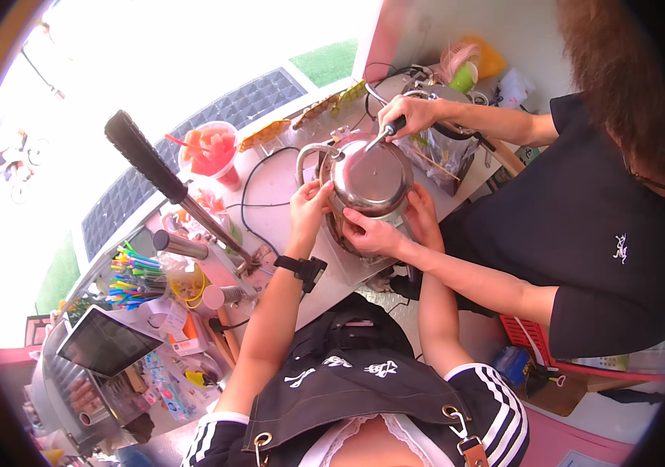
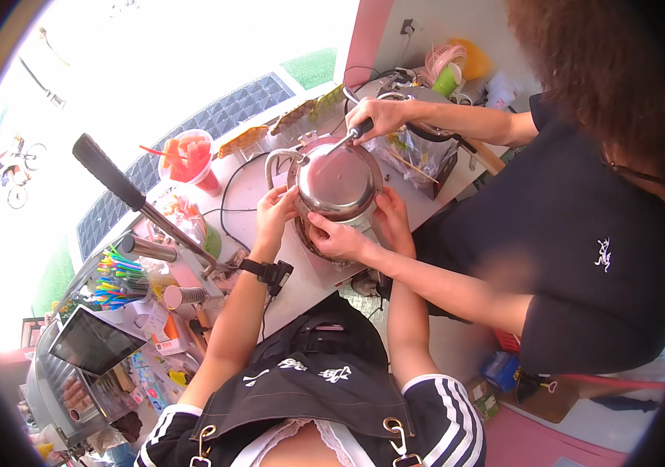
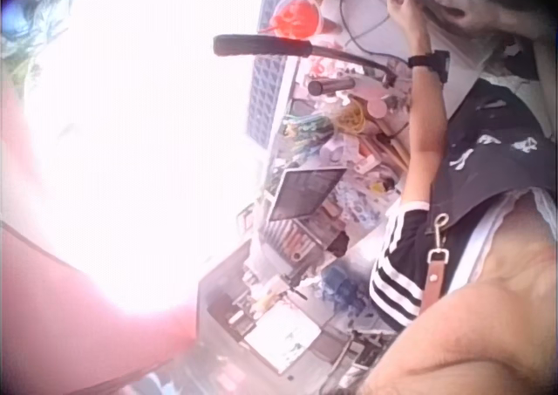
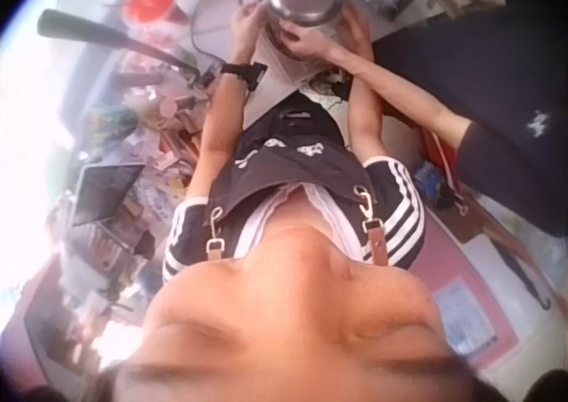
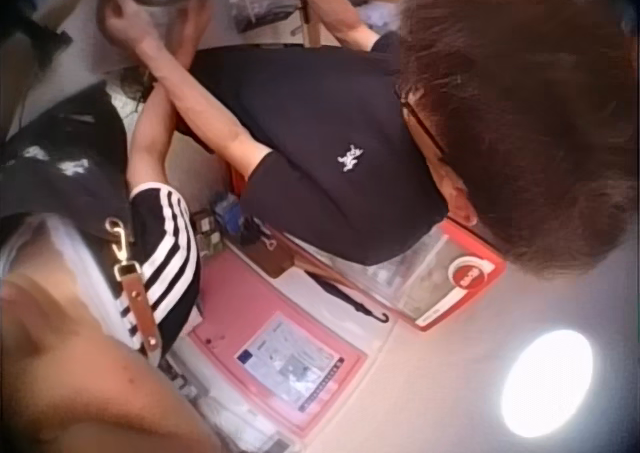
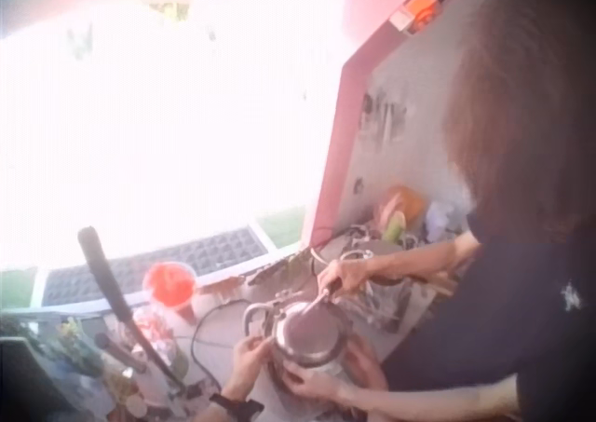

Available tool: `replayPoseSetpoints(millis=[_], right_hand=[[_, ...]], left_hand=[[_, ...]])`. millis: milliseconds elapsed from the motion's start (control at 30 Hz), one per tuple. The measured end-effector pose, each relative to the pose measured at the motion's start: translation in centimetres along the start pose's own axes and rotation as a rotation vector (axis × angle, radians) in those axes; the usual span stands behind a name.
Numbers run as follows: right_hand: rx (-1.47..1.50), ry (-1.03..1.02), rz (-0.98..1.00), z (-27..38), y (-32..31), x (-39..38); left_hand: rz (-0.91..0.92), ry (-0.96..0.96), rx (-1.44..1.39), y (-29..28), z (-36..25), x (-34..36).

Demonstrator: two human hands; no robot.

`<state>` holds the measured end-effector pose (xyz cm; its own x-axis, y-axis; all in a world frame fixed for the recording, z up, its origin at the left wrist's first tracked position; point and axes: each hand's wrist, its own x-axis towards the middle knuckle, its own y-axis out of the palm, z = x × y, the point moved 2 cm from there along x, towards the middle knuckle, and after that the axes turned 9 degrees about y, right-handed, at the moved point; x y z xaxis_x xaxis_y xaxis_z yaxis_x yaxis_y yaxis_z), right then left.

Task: The person works with another person to disassemble and reassemble a metal machine component by hand, using a screwdriver to remove and replace screws and positioning various metal plates and parts.

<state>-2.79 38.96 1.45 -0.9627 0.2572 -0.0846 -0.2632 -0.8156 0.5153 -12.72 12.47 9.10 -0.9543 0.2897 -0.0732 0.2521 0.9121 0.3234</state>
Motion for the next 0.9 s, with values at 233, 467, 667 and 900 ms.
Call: replayPoseSetpoints(millis=[233,467,667,900], right_hand=[[0.043,0.048,-0.016,-0.9,-0.1,0.2],[0.079,0.024,-0.012,-1.0,-0.3,0.3],[0.069,0.053,-0.02,-1.0,-0.2,0.0],[0.096,0.031,0.015,-0.4,0.7,-0.2]], left_hand=[[-0.007,-0.042,-0.005,-1.0,0.3,0.8],[0.011,-0.084,0.035,-0.2,-0.5,1.7],[0.053,-0.036,0.004,-0.4,0.0,1.7],[0.068,-0.022,0.021,-0.6,0.0,1.8]])
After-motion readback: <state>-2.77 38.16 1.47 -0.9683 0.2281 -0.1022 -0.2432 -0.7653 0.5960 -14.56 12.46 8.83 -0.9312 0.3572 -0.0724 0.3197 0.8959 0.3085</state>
